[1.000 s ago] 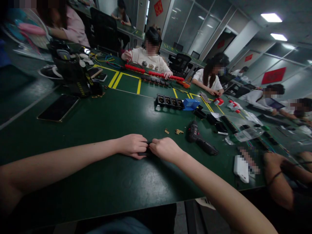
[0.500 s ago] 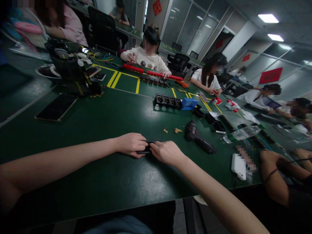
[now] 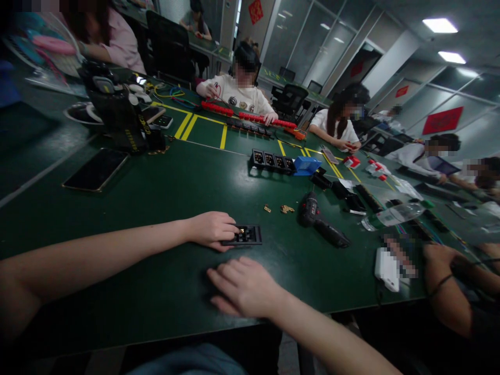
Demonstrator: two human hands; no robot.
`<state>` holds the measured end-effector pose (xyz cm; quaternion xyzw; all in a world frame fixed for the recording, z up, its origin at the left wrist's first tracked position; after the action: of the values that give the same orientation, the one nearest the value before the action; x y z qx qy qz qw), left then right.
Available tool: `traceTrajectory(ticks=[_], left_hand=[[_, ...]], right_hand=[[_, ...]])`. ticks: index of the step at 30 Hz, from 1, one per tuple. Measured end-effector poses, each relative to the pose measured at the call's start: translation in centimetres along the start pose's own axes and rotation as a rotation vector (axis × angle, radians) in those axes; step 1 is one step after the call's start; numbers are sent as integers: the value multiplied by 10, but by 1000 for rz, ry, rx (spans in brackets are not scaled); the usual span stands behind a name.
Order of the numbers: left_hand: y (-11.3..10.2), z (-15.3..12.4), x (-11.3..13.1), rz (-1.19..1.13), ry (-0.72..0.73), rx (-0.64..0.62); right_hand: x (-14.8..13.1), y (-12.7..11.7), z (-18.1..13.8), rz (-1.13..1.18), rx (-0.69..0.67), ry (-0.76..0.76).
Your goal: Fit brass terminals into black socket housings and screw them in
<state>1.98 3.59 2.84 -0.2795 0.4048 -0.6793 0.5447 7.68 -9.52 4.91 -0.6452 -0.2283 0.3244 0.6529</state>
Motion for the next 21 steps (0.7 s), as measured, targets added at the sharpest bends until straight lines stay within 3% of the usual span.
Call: traceTrajectory(ticks=[3, 9, 17, 21], left_hand=[[0, 0, -1, -3, -8, 1], [3, -1, -1, 18, -19, -42], [0, 0, 0, 11, -8, -10], [1, -1, 0, 17, -7, -12]], right_hand=[[-36, 19, -2, 181, -89, -167], [-30, 27, -11, 244, -204, -47], [-41, 31, -23, 183, -71, -121], [-35, 24, -28, 173, 24, -80]])
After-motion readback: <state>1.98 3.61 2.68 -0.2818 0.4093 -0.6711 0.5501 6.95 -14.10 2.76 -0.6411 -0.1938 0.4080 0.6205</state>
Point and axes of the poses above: each hand's wrist, its own z-axis towards the middle knuckle, its own y-axis out of the palm, x = y × z, the point moved 6 cm from there along z, towards the middle knuckle, and after that the axes turned 1 degree about -x, right-handed, at the moved point
